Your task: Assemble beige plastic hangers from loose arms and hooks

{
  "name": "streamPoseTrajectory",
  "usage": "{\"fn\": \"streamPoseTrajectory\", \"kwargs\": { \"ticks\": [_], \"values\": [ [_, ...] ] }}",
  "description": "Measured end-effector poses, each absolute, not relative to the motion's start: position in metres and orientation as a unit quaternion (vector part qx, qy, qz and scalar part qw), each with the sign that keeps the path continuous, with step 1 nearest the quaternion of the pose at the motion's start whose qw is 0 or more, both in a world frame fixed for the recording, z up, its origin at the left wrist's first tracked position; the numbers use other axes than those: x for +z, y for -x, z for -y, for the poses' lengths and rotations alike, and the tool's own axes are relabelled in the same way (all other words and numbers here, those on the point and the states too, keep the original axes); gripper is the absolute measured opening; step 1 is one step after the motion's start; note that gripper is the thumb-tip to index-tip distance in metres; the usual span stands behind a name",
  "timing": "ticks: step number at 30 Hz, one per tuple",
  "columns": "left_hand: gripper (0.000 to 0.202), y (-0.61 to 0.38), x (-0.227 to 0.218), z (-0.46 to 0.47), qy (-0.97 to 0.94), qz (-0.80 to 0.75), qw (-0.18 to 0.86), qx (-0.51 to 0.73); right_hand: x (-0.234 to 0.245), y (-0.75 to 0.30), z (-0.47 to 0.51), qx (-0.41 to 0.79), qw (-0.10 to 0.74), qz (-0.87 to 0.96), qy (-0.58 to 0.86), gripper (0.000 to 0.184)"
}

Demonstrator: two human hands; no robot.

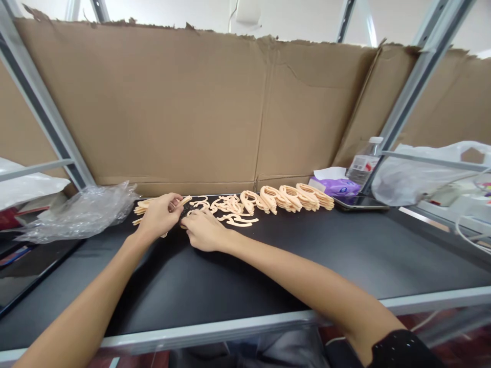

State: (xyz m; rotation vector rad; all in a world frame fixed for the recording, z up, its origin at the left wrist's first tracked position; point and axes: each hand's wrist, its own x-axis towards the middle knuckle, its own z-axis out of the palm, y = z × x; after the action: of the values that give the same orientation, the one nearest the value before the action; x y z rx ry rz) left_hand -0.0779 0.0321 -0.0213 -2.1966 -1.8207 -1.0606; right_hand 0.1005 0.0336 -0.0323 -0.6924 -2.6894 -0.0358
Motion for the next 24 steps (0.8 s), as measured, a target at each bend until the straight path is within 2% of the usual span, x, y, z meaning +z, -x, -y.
{"fn": "streamPoseTrajectory", "kwargs": {
  "ticks": [13, 19, 24],
  "values": [
    [0.033, 0.04, -0.026, -0.017, 0.777, 0.551, -0.072, -0.297, -0.031, -0.213, 0.015, 0.001, 0.202, 0.967, 0.157, 0.016],
    [0.033, 0.024, -0.025, -0.01, 0.798, 0.518, -0.149, -0.269, -0.024, -0.219, 0.004, 0.031, 0.187, 0.957, 0.218, 0.031],
    [0.029, 0.022, -0.03, -0.012, 0.84, 0.491, -0.072, -0.219, -0.019, -0.223, -0.007, 0.085, 0.193, 0.949, 0.236, 0.023]
  ]
}}
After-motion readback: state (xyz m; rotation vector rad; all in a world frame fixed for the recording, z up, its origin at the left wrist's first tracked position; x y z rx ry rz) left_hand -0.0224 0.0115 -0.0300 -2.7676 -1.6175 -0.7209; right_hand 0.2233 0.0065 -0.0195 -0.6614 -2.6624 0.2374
